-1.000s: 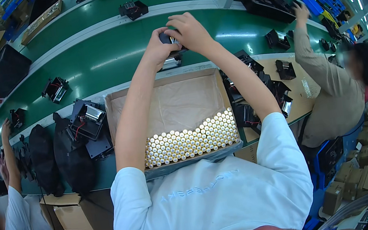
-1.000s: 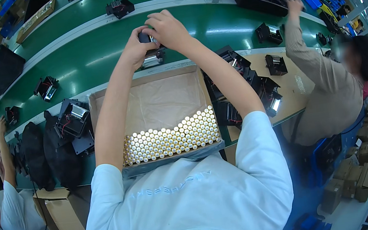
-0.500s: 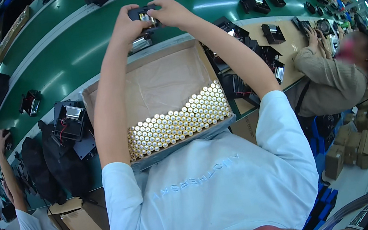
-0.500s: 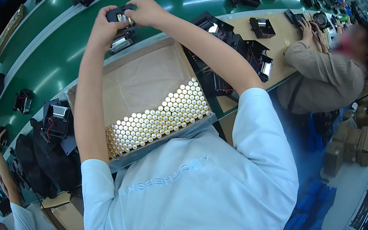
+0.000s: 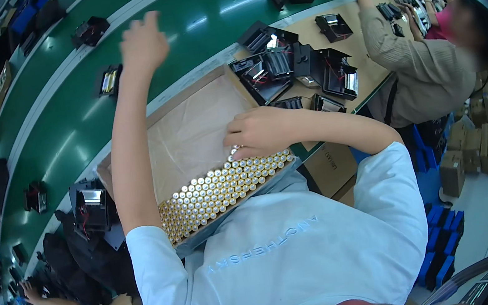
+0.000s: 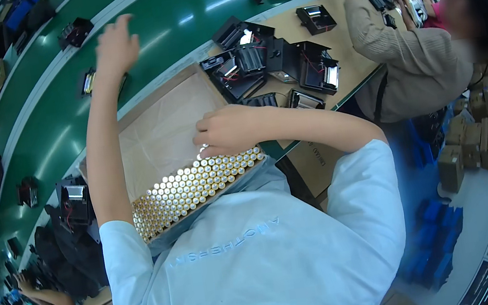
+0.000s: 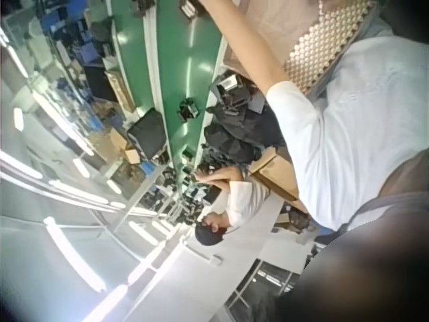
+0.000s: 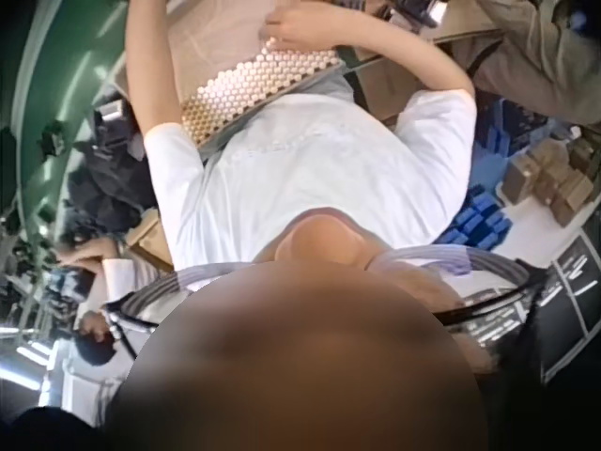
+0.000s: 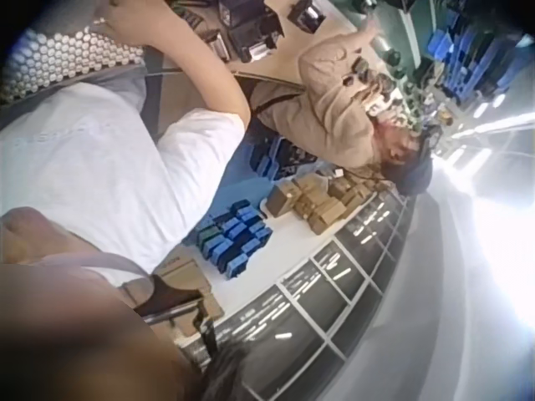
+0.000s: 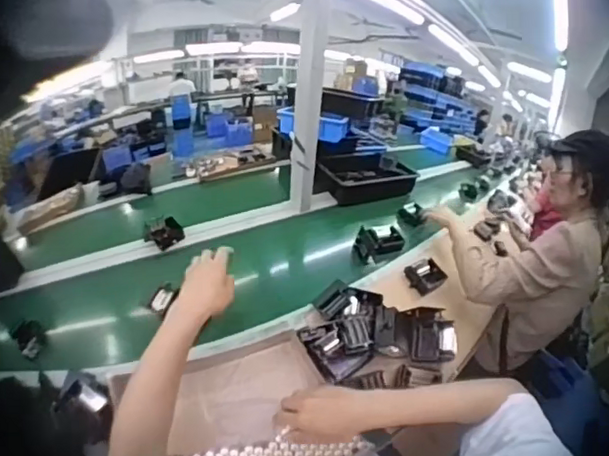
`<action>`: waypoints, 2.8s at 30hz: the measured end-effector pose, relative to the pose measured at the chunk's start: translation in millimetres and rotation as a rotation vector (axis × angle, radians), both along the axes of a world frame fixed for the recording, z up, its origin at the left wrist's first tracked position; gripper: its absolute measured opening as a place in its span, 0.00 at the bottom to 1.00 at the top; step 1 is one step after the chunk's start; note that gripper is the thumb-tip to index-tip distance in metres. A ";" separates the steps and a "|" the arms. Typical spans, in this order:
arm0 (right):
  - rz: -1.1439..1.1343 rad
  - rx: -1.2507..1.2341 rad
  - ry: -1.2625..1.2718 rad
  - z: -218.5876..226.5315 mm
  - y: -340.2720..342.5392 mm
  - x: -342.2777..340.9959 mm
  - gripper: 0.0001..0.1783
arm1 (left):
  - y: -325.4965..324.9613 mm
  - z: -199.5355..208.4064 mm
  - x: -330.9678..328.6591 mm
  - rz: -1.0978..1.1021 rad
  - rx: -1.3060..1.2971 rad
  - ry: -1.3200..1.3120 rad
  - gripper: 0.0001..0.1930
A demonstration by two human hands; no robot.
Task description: Assembling small cylindrical metal components into black plastic frames on an assembly line.
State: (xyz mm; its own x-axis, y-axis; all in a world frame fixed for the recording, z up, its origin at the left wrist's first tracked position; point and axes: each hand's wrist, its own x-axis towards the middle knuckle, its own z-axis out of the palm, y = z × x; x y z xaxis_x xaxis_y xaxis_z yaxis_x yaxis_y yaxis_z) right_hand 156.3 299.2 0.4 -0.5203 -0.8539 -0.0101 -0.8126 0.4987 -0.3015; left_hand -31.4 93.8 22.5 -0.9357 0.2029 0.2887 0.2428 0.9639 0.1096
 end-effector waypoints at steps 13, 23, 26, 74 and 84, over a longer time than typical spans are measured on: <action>0.051 -0.139 0.113 -29.2 -5.8 4.7 0.16 | 139.2 -27.7 -28.9 -0.584 0.378 -0.830 0.25; 0.180 -0.191 0.226 -37.5 -7.9 -6.9 0.18 | 157.8 -10.2 -22.3 -0.510 1.212 -1.224 0.19; 0.163 -0.222 0.248 -36.9 -8.7 -7.6 0.17 | 153.0 1.3 -22.0 -0.516 1.252 -1.164 0.18; -0.480 -0.083 0.375 45.9 -125.6 -244.9 0.28 | -59.6 -36.5 -13.7 -0.206 1.756 -0.688 0.17; -0.639 -0.120 0.246 38.8 -125.9 -240.2 0.30 | -73.2 -67.6 -23.3 0.060 1.838 -0.557 0.37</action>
State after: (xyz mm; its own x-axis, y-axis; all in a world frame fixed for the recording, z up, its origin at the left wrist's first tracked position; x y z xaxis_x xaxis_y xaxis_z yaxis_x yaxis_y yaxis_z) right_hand -83.9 173.2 39.3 -0.8964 -0.3675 0.2480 -0.4228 0.8768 -0.2289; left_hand -54.8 20.6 -45.1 -0.9773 0.0114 -0.2114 -0.1978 -0.4057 0.8923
